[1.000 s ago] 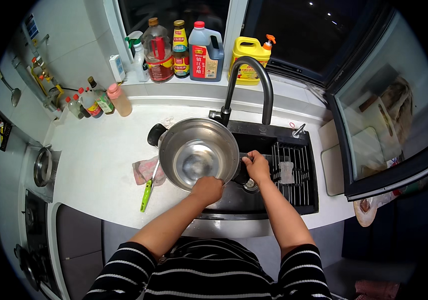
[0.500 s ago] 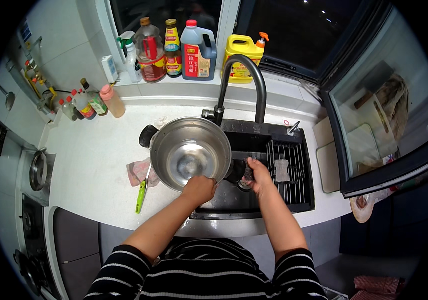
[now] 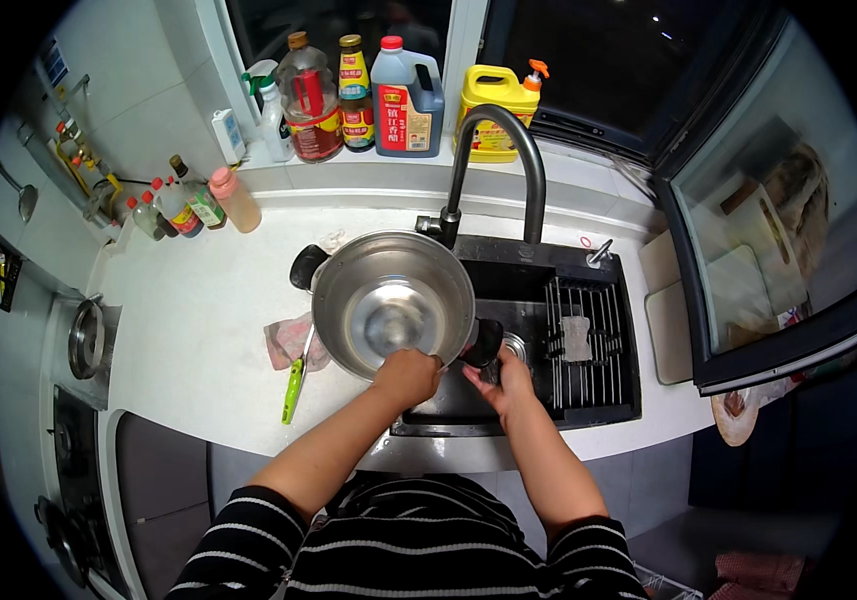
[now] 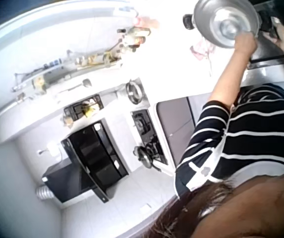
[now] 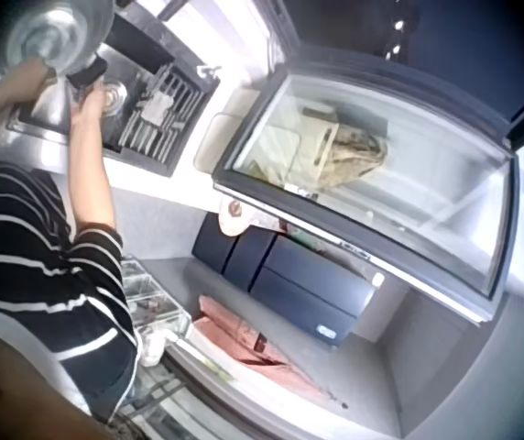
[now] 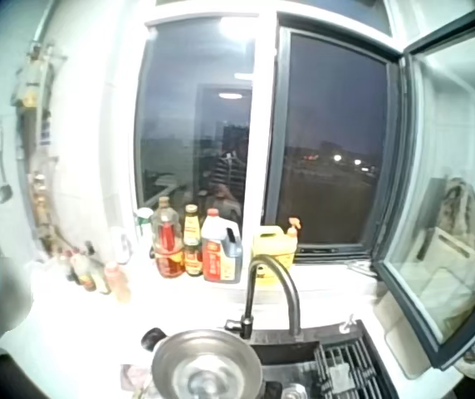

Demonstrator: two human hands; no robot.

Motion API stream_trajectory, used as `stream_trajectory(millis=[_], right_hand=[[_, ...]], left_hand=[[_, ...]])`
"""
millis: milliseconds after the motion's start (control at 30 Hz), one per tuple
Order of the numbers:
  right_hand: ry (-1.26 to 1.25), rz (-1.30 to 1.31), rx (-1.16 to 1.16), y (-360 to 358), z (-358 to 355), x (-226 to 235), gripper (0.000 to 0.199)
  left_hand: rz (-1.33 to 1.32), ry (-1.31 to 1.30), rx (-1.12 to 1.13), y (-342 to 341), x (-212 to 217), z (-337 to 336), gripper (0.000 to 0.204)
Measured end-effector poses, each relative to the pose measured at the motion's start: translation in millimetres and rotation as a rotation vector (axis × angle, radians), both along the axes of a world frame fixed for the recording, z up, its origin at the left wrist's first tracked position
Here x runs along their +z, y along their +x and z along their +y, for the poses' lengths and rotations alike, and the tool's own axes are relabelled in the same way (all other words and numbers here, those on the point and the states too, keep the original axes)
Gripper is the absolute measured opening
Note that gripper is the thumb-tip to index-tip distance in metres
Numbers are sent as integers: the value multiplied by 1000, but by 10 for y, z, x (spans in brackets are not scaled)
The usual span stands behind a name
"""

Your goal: The person washes a pot, a lid, and a ladle by hand in a sink using a cloth, then places the pot and lid on a stove, hangs the ladle on a wall hook, and wipes the sink area.

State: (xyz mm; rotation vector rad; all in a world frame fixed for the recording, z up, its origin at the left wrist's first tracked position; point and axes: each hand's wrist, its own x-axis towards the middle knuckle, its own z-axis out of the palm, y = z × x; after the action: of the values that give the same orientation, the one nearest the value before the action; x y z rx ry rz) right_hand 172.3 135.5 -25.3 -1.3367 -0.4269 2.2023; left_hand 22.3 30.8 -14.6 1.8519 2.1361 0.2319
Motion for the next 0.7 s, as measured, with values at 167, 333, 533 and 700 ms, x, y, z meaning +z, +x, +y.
stream_trajectory(millis=[167, 333, 533, 700], right_hand=[[641, -257, -331, 133, 292, -217, 19], [1591, -590, 227, -391, 208, 468, 18], [1777, -902, 1524, -1111, 57, 247, 30], [1501, -692, 2211, -1509, -230, -428, 26]], left_hand=[[-59, 66, -6, 28, 108, -43, 32], [133, -209, -119, -215, 377, -294, 39], [359, 53, -135, -862, 358, -678, 32], [212, 200, -115, -936, 184, -748, 21]])
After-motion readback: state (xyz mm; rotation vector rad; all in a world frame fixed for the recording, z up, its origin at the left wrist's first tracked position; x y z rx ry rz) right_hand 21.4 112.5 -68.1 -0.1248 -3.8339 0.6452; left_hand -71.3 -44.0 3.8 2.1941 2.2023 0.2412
